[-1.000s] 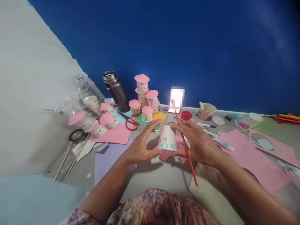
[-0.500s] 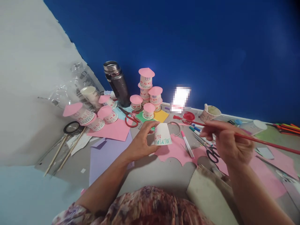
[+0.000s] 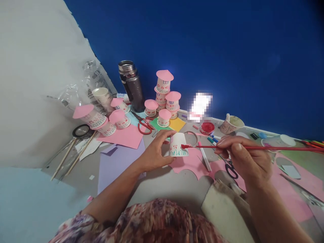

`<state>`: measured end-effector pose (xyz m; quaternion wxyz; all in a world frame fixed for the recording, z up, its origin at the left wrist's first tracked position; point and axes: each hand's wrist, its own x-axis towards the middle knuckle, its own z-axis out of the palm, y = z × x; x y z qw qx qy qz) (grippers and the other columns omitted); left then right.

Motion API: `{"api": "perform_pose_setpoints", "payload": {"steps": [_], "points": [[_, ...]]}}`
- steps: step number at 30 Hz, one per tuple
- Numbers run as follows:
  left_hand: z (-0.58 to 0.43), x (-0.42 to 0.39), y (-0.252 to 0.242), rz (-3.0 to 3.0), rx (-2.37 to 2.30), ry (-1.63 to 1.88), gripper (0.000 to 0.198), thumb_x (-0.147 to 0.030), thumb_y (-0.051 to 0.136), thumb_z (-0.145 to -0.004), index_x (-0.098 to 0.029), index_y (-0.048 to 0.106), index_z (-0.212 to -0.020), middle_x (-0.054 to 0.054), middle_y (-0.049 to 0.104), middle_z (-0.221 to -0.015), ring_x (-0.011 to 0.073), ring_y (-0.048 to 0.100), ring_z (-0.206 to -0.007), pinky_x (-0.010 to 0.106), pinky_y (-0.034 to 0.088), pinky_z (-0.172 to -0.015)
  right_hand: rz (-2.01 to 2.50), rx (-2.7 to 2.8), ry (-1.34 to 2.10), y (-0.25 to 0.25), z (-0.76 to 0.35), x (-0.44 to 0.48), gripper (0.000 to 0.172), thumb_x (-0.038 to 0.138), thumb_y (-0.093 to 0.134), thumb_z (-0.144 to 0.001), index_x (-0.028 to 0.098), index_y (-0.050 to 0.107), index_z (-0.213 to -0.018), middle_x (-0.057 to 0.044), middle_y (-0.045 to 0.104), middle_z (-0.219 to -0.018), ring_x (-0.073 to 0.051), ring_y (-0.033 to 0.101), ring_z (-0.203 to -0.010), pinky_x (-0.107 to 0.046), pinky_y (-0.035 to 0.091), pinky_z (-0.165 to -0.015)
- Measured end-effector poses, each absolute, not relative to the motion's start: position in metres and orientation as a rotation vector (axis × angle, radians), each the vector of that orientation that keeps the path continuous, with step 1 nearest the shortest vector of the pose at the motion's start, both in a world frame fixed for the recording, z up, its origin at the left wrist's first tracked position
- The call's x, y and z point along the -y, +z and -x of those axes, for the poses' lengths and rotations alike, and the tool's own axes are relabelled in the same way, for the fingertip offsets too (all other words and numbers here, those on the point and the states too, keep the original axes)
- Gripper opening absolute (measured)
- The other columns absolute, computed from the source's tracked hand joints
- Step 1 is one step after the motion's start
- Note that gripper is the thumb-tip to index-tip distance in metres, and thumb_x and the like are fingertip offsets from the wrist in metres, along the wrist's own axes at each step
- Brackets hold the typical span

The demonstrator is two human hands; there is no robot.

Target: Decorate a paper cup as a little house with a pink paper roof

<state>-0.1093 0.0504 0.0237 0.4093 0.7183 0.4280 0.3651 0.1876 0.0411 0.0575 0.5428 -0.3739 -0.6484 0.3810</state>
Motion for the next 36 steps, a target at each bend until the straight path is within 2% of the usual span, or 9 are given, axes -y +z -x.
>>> {"api": "perform_pose_setpoints", "payload": {"steps": [8, 24, 31, 36], "points": [[0.108, -0.050, 0.023, -1.846, -1.062, 0.922, 0.079, -0.018, 0.078, -0.074, -0.031, 0.049, -0.147, 0.009, 0.052, -0.148, 0.0311, 0.052, -0.140, 0.048, 0.052, -0.115, 0.883, 1.690, 0.840, 0.059, -0.188, -0.041, 0.024, 0.034, 0.060, -0.107, 0.025, 0.081, -0.101, -0.005, 0.079, -0.085, -0.018, 0.070, -0.072, -0.028, 0.054, -0.057], [0.108, -0.049, 0.024, -1.806, -1.052, 0.914, 0.079, -0.018, 0.078, -0.074, -0.031, 0.051, -0.147, 0.010, 0.053, -0.149, 0.0323, 0.053, -0.140, 0.049, 0.053, -0.114, 0.886, 1.650, 0.851, 0.064, -0.195, -0.041, 0.024, 0.035, 0.061, -0.106, 0.026, 0.082, -0.099, -0.005, 0.079, -0.087, -0.019, 0.070, -0.073, -0.031, 0.054, -0.058], [0.108, -0.049, 0.024, -1.785, -1.040, 0.899, 0.081, -0.016, 0.079, -0.074, -0.032, 0.050, -0.148, 0.009, 0.052, -0.150, 0.0312, 0.052, -0.142, 0.048, 0.052, -0.115, 0.885, 1.683, 0.840, 0.070, -0.191, -0.041, 0.025, 0.038, 0.063, -0.105, 0.024, 0.082, -0.096, -0.005, 0.077, -0.078, -0.018, 0.068, -0.065, -0.030, 0.055, -0.055], [0.108, -0.049, 0.023, -1.789, -1.045, 0.902, 0.081, -0.016, 0.078, -0.074, -0.032, 0.050, -0.148, 0.009, 0.051, -0.151, 0.0314, 0.052, -0.143, 0.048, 0.052, -0.115, 0.943, 1.538, 0.820, 0.069, -0.193, -0.040, 0.019, 0.037, 0.068, -0.102, 0.024, 0.081, -0.100, -0.005, 0.079, -0.083, -0.019, 0.073, -0.069, -0.028, 0.057, -0.054]]}}
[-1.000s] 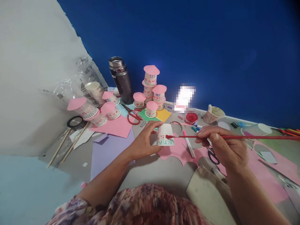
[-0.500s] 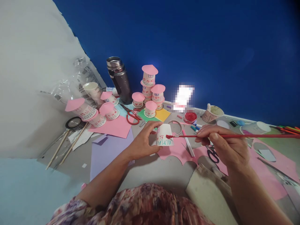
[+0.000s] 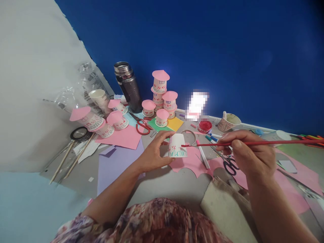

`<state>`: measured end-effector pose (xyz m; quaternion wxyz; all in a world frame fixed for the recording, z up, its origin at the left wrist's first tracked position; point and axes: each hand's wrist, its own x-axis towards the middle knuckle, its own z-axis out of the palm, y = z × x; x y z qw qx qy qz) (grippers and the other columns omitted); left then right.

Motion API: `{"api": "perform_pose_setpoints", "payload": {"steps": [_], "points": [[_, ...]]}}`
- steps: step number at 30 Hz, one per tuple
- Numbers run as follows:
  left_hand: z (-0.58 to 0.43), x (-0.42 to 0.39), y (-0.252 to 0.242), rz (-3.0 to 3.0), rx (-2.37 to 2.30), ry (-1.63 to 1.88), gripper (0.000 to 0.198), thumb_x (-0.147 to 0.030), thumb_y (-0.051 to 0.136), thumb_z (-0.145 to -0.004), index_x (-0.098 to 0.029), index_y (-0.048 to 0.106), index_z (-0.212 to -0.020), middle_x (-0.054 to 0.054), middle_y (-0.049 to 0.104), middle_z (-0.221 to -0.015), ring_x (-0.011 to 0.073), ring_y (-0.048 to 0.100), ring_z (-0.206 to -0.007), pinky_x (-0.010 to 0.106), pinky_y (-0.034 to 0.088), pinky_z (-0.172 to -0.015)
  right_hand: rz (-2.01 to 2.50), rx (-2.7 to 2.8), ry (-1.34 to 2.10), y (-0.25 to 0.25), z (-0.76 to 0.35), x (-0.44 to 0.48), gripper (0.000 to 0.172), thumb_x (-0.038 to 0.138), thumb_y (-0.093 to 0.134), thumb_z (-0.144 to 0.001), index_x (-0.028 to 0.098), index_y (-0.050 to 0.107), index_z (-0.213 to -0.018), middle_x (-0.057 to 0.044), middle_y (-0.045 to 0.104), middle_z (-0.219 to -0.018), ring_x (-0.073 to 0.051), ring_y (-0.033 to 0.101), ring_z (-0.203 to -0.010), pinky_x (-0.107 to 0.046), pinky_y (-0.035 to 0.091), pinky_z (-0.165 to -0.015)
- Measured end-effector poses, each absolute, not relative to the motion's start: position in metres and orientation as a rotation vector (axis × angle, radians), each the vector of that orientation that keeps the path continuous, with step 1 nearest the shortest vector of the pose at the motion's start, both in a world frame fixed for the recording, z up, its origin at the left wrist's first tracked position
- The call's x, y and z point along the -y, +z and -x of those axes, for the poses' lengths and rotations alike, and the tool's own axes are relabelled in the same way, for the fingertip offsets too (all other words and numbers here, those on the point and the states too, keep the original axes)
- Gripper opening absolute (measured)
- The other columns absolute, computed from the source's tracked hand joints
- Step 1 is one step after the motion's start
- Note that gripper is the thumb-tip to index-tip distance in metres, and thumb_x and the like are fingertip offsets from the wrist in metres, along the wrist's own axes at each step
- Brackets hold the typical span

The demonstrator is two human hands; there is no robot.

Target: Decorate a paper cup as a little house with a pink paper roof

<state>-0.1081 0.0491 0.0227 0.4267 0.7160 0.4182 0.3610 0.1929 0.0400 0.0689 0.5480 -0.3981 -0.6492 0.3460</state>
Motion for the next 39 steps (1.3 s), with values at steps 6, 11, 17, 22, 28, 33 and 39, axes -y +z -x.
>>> {"api": "perform_pose_setpoints", "payload": {"steps": [6, 11, 17, 22, 28, 33, 39], "points": [[0.108, -0.050, 0.022, -1.815, -1.044, 0.911, 0.081, -0.016, 0.078, -0.075, -0.033, 0.050, -0.149, 0.009, 0.052, -0.151, 0.0329, 0.052, -0.142, 0.049, 0.053, -0.114, 0.931, 1.620, 0.748, 0.073, -0.198, -0.041, 0.012, 0.027, 0.072, -0.098, 0.028, 0.083, -0.102, -0.005, 0.081, -0.093, -0.021, 0.073, -0.082, -0.031, 0.058, -0.060], [0.109, -0.050, 0.022, -1.803, -1.057, 0.915, 0.080, -0.017, 0.078, -0.074, -0.033, 0.051, -0.147, 0.009, 0.053, -0.150, 0.0320, 0.054, -0.141, 0.050, 0.052, -0.115, 0.867, 1.731, 0.774, 0.084, -0.200, -0.042, 0.013, 0.025, 0.071, -0.097, 0.028, 0.084, -0.097, -0.005, 0.081, -0.092, -0.025, 0.075, -0.091, -0.038, 0.062, -0.074], [0.108, -0.050, 0.023, -1.780, -1.060, 0.903, 0.080, -0.017, 0.079, -0.073, -0.031, 0.051, -0.146, 0.009, 0.053, -0.149, 0.0313, 0.053, -0.141, 0.048, 0.052, -0.116, 0.830, 1.814, 0.831, 0.085, -0.204, -0.043, 0.015, 0.022, 0.069, -0.098, 0.028, 0.083, -0.097, -0.005, 0.081, -0.089, -0.024, 0.076, -0.086, -0.037, 0.063, -0.073], [0.108, -0.050, 0.023, -1.779, -1.048, 0.902, 0.079, -0.018, 0.079, -0.074, -0.032, 0.051, -0.147, 0.010, 0.052, -0.150, 0.0317, 0.054, -0.141, 0.050, 0.052, -0.116, 0.829, 1.828, 0.836, 0.085, -0.201, -0.045, 0.014, 0.024, 0.070, -0.098, 0.028, 0.083, -0.097, -0.004, 0.081, -0.088, -0.023, 0.077, -0.083, -0.034, 0.063, -0.071], [0.107, -0.049, 0.021, -1.780, -1.040, 0.896, 0.080, -0.018, 0.079, -0.074, -0.033, 0.051, -0.147, 0.009, 0.053, -0.150, 0.0318, 0.053, -0.141, 0.049, 0.052, -0.116, 0.817, 1.854, 0.830, 0.090, -0.194, -0.046, 0.015, 0.026, 0.069, -0.098, 0.027, 0.083, -0.095, -0.005, 0.081, -0.085, -0.023, 0.077, -0.078, -0.033, 0.062, -0.066], [0.107, -0.048, 0.023, -1.787, -1.047, 0.893, 0.078, -0.019, 0.079, -0.074, -0.034, 0.051, -0.146, 0.008, 0.054, -0.148, 0.0313, 0.055, -0.139, 0.049, 0.052, -0.115, 0.840, 1.807, 0.835, 0.090, -0.194, -0.044, 0.014, 0.024, 0.069, -0.098, 0.027, 0.082, -0.095, -0.004, 0.080, -0.086, -0.021, 0.076, -0.079, -0.031, 0.061, -0.067], [0.107, -0.049, 0.023, -1.781, -1.044, 0.889, 0.078, -0.018, 0.079, -0.075, -0.034, 0.051, -0.146, 0.008, 0.054, -0.149, 0.0316, 0.054, -0.140, 0.049, 0.052, -0.115, 0.830, 1.834, 0.828, 0.090, -0.197, -0.045, 0.015, 0.024, 0.068, -0.098, 0.027, 0.082, -0.094, -0.004, 0.080, -0.085, -0.022, 0.076, -0.079, -0.032, 0.061, -0.067]]}}
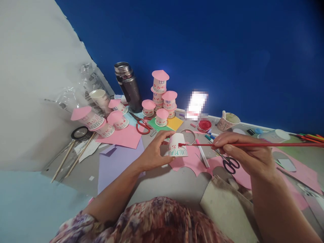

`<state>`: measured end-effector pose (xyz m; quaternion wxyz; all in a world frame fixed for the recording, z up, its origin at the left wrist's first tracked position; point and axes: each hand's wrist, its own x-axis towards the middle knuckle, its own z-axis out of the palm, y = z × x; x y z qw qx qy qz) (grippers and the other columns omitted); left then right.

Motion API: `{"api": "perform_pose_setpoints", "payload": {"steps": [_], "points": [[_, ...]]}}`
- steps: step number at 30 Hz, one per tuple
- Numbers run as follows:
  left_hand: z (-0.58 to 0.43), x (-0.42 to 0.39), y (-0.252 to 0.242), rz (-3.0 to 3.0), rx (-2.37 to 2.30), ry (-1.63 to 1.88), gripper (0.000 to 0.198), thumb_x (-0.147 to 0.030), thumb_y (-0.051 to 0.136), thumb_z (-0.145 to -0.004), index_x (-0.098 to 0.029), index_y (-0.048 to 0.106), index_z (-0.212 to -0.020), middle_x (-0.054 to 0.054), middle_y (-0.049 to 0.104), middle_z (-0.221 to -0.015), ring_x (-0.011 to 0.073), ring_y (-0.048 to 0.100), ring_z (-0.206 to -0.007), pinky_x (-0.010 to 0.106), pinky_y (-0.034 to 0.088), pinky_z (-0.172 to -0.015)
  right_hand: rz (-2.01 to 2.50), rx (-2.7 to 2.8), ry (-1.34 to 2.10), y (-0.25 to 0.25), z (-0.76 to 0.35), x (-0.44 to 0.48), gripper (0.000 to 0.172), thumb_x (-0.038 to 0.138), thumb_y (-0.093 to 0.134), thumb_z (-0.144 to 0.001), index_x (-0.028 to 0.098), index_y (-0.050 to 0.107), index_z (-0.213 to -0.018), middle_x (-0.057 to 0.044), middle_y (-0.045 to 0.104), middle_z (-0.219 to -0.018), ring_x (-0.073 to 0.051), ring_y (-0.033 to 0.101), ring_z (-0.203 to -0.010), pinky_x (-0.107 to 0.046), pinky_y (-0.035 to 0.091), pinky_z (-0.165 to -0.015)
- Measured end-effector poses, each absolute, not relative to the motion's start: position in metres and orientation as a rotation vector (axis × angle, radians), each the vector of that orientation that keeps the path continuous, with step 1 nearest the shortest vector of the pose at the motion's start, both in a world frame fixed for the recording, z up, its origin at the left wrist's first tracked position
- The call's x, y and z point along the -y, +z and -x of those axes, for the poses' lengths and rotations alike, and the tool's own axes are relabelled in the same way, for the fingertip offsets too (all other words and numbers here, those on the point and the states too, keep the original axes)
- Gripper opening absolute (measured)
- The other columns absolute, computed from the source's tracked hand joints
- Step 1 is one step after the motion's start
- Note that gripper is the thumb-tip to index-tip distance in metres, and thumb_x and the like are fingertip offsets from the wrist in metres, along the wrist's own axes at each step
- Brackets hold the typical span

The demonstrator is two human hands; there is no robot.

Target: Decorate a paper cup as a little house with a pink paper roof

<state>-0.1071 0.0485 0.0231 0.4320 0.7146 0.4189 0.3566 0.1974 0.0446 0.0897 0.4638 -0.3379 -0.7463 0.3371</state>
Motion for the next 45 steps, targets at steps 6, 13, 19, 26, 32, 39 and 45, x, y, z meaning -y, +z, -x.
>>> {"api": "perform_pose_setpoints", "payload": {"steps": [6, 13, 19, 26, 32, 39, 45], "points": [[0.107, -0.049, 0.021, -1.768, -1.036, 0.890, 0.079, -0.019, 0.079, -0.074, -0.033, 0.051, -0.146, 0.008, 0.053, -0.149, 0.0321, 0.053, -0.141, 0.049, 0.051, -0.115, 0.852, 1.812, 0.793, 0.087, -0.201, -0.044, 0.016, 0.022, 0.068, -0.098, 0.027, 0.082, -0.097, -0.005, 0.080, -0.090, -0.022, 0.076, -0.083, -0.032, 0.061, -0.070], [0.108, -0.050, 0.018, -1.736, -1.009, 0.908, 0.078, -0.021, 0.082, -0.075, -0.034, 0.051, -0.146, 0.008, 0.052, -0.150, 0.0326, 0.051, -0.142, 0.049, 0.051, -0.116, 0.811, 1.849, 0.839, 0.089, -0.200, -0.045, 0.016, 0.020, 0.067, -0.099, 0.027, 0.082, -0.097, -0.003, 0.080, -0.088, -0.020, 0.075, -0.082, -0.030, 0.060, -0.071], [0.108, -0.051, 0.014, -1.695, -0.986, 0.922, 0.078, -0.022, 0.084, -0.075, -0.035, 0.053, -0.145, 0.007, 0.052, -0.150, 0.0324, 0.052, -0.142, 0.049, 0.051, -0.116, 0.845, 1.785, 0.801, 0.086, -0.203, -0.043, 0.017, 0.019, 0.068, -0.098, 0.028, 0.082, -0.099, -0.004, 0.080, -0.092, -0.021, 0.075, -0.086, -0.031, 0.059, -0.070], [0.108, -0.051, 0.014, -1.674, -0.970, 0.942, 0.079, -0.021, 0.084, -0.075, -0.034, 0.053, -0.147, 0.009, 0.052, -0.151, 0.0340, 0.055, -0.140, 0.051, 0.051, -0.115, 0.817, 1.792, 0.784, 0.087, -0.203, -0.043, 0.020, 0.016, 0.065, -0.099, 0.028, 0.082, -0.100, -0.003, 0.080, -0.091, -0.019, 0.074, -0.087, -0.030, 0.059, -0.072], [0.107, -0.051, 0.014, -1.636, -0.967, 0.951, 0.079, -0.023, 0.086, -0.075, -0.034, 0.055, -0.147, 0.009, 0.053, -0.152, 0.0351, 0.054, -0.142, 0.052, 0.050, -0.115, 0.818, 1.812, 0.804, 0.089, -0.202, -0.042, 0.021, 0.015, 0.065, -0.097, 0.027, 0.082, -0.098, -0.003, 0.080, -0.090, -0.019, 0.075, -0.082, -0.029, 0.059, -0.068], [0.108, -0.051, 0.013, -1.668, -0.934, 0.950, 0.079, -0.021, 0.085, -0.076, -0.034, 0.053, -0.148, 0.009, 0.054, -0.150, 0.0328, 0.057, -0.139, 0.050, 0.052, -0.115, 0.816, 1.807, 0.788, 0.088, -0.201, -0.044, 0.018, 0.018, 0.066, -0.098, 0.027, 0.082, -0.097, -0.004, 0.080, -0.088, -0.021, 0.075, -0.083, -0.031, 0.060, -0.071], [0.108, -0.052, 0.011, -1.651, -0.957, 0.951, 0.079, -0.022, 0.086, -0.075, -0.033, 0.054, -0.147, 0.010, 0.054, -0.151, 0.0343, 0.055, -0.140, 0.053, 0.051, -0.116, 0.835, 1.772, 0.763, 0.088, -0.203, -0.042, 0.016, 0.020, 0.068, -0.098, 0.026, 0.083, -0.097, -0.005, 0.080, -0.089, -0.023, 0.075, -0.086, -0.034, 0.060, -0.071]]}}
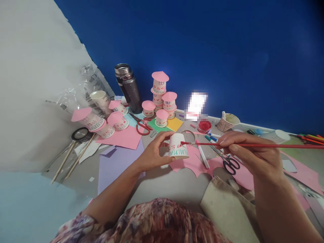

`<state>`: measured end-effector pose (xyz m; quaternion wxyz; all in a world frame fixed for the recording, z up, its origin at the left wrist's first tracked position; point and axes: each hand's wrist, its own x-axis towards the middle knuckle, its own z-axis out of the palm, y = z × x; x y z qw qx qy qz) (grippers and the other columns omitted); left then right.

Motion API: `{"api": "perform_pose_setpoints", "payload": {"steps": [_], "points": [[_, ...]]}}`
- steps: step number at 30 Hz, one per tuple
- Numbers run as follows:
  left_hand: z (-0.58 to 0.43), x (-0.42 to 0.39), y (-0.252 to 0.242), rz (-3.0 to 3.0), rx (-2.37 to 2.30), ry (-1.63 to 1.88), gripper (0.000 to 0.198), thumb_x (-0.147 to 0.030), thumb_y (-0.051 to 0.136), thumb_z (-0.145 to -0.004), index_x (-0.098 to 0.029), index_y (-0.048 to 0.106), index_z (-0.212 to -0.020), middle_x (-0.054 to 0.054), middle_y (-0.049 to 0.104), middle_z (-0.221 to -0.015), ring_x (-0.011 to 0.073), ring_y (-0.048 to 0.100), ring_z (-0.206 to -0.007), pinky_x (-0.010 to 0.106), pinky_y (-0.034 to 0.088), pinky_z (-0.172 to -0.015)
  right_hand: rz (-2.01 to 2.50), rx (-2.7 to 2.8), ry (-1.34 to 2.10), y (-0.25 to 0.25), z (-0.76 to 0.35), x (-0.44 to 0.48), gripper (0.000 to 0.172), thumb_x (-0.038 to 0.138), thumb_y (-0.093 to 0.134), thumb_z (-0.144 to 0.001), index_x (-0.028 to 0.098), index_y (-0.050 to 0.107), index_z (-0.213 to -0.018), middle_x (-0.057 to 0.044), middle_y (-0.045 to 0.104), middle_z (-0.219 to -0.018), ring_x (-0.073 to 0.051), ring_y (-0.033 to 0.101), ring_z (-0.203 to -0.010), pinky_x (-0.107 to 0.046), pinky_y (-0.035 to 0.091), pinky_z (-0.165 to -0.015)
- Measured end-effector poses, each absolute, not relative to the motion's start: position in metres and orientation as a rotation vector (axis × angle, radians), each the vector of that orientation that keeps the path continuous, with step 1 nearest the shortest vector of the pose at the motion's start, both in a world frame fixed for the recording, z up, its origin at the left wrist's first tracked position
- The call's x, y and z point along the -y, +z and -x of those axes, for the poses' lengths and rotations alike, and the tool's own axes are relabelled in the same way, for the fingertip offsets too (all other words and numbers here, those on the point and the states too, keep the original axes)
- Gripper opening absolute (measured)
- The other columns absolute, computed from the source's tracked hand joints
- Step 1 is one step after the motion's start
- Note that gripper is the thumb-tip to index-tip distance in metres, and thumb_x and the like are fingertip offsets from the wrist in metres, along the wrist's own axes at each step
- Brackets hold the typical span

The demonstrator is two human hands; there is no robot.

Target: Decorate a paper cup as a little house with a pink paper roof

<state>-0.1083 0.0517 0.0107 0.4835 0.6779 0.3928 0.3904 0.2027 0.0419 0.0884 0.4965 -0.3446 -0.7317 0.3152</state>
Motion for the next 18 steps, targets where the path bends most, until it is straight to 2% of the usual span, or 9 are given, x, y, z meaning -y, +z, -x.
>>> {"api": "perform_pose_setpoints", "payload": {"steps": [18], "points": [[0.1068, -0.0516, 0.0124, -1.589, -0.956, 0.963, 0.079, -0.024, 0.088, -0.074, -0.032, 0.056, -0.145, 0.011, 0.055, -0.149, 0.0350, 0.056, -0.140, 0.053, 0.050, -0.115, 0.782, 1.848, 0.804, 0.0875, -0.2046, -0.0420, 0.017, 0.020, 0.067, -0.099, 0.027, 0.082, -0.102, -0.005, 0.080, -0.090, -0.024, 0.075, -0.087, -0.036, 0.060, -0.075]]}}
